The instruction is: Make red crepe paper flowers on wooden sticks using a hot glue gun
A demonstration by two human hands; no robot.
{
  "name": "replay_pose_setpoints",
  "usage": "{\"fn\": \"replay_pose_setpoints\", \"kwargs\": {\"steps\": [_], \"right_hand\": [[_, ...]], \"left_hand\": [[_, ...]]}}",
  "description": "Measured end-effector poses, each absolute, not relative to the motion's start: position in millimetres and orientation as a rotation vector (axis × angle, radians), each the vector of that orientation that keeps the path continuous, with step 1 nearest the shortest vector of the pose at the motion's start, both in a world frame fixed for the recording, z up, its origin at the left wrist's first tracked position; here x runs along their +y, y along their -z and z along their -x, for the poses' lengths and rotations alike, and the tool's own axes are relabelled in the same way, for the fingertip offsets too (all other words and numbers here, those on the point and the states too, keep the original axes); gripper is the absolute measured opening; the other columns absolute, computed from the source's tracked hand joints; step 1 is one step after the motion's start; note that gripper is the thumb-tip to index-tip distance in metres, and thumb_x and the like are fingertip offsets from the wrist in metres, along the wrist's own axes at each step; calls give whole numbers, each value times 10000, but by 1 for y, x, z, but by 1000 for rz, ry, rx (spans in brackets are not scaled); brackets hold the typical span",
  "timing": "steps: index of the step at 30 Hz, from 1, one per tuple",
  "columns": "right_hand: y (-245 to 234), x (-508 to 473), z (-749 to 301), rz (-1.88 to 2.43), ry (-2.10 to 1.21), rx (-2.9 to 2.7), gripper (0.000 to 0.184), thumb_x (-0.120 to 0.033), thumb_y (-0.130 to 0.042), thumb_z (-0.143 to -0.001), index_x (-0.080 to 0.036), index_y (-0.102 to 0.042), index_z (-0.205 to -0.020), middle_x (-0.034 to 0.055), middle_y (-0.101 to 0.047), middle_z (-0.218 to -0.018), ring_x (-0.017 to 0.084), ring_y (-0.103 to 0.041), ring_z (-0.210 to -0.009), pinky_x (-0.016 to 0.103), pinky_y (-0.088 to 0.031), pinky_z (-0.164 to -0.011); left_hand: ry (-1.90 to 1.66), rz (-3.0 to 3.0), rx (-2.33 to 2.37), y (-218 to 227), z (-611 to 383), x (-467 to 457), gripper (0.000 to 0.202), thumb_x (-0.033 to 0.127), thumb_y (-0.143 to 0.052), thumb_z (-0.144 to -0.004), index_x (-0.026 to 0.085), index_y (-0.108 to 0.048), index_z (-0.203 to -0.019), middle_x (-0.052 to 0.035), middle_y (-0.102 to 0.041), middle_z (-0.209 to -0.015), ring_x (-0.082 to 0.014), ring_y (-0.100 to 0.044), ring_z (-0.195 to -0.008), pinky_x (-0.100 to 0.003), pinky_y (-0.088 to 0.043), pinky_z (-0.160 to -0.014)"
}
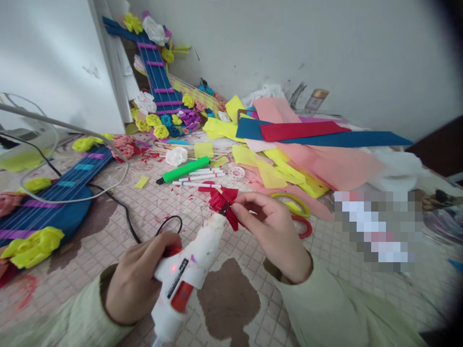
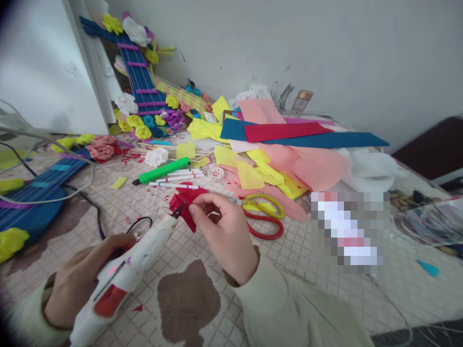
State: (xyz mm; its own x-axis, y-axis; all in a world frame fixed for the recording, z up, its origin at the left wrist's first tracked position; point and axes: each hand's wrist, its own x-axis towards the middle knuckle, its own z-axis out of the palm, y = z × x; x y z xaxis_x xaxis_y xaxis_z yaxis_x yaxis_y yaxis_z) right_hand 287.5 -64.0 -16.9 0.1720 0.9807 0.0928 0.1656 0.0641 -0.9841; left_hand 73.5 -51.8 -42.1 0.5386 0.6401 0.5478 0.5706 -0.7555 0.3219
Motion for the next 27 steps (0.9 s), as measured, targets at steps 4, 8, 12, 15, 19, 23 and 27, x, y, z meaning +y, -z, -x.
{"fn": "replay_pose_setpoints", "kwargs": {"steps": [4, 8, 12, 15, 19, 23, 27], "right_hand": [[17, -64, -287, 1348, -930, -1224, 64, -233, -588, -770, -172, -599, -753, -26, -603, -679, 58, -512, -528, 166, -442, -475], [17, -64, -288, 1344, -915, -1225, 69, -234, -591, -770, -166, -600, -763, -19, -607, -690, 59, -512, -527, 169, -443, -470], [18, -64, -289, 1337, -911, -1224, 74, -240, -592, -772, -167, -600, -766, -21, -605, -688, 57, -509, -524, 168, -441, -466], [18, -64, -289, 1335, -910, -1233, 72, -238, -592, -774, -167, -602, -769, -23, -601, -680, 57, -510, -524, 166, -441, -465], [17, -63, -288, 1326, -906, -1244, 64, -229, -588, -776, -168, -603, -765, -26, -602, -675, 55, -510, -523, 162, -445, -469], [17, -63, -287, 1338, -898, -1243, 59, -224, -592, -770, -167, -605, -765, -19, -614, -698, 60, -522, -547, 163, -452, -485], [17, -64, -287, 1344, -903, -1233, 54, -215, -587, -767, -165, -604, -759, -17, -615, -702, 61, -524, -545, 166, -453, -481]], "left_hand": [[-1003, -2672, 1041, 42, -74, -51, 110, 338, -345, -868, 267, -421, -835, 49, -567, -501, -124, -540, -359, -201, -397, -353], [-1001, -2680, 1024, 42, -74, -51, 102, 332, -352, -868, 264, -425, -845, 42, -576, -505, -127, -546, -362, -203, -401, -353], [-990, -2686, 1030, 42, -73, -51, 96, 332, -369, -857, 262, -433, -852, 39, -585, -508, -127, -550, -367, -201, -404, -357], [-993, -2678, 1031, 43, -73, -52, 93, 332, -373, -853, 263, -432, -835, 39, -582, -504, -130, -554, -373, -200, -406, -355], [-990, -2665, 1011, 44, -74, -51, 76, 315, -375, -847, 266, -431, -838, 44, -579, -504, -127, -552, -368, -196, -406, -351], [-1016, -2639, 1019, 43, -73, -51, 71, 310, -375, -843, 270, -434, -838, 52, -563, -492, -123, -541, -353, -194, -407, -345], [-1025, -2608, 1051, 44, -71, -52, 66, 303, -396, -822, 277, -442, -862, 52, -571, -514, -124, -539, -353, -198, -415, -344]]}}
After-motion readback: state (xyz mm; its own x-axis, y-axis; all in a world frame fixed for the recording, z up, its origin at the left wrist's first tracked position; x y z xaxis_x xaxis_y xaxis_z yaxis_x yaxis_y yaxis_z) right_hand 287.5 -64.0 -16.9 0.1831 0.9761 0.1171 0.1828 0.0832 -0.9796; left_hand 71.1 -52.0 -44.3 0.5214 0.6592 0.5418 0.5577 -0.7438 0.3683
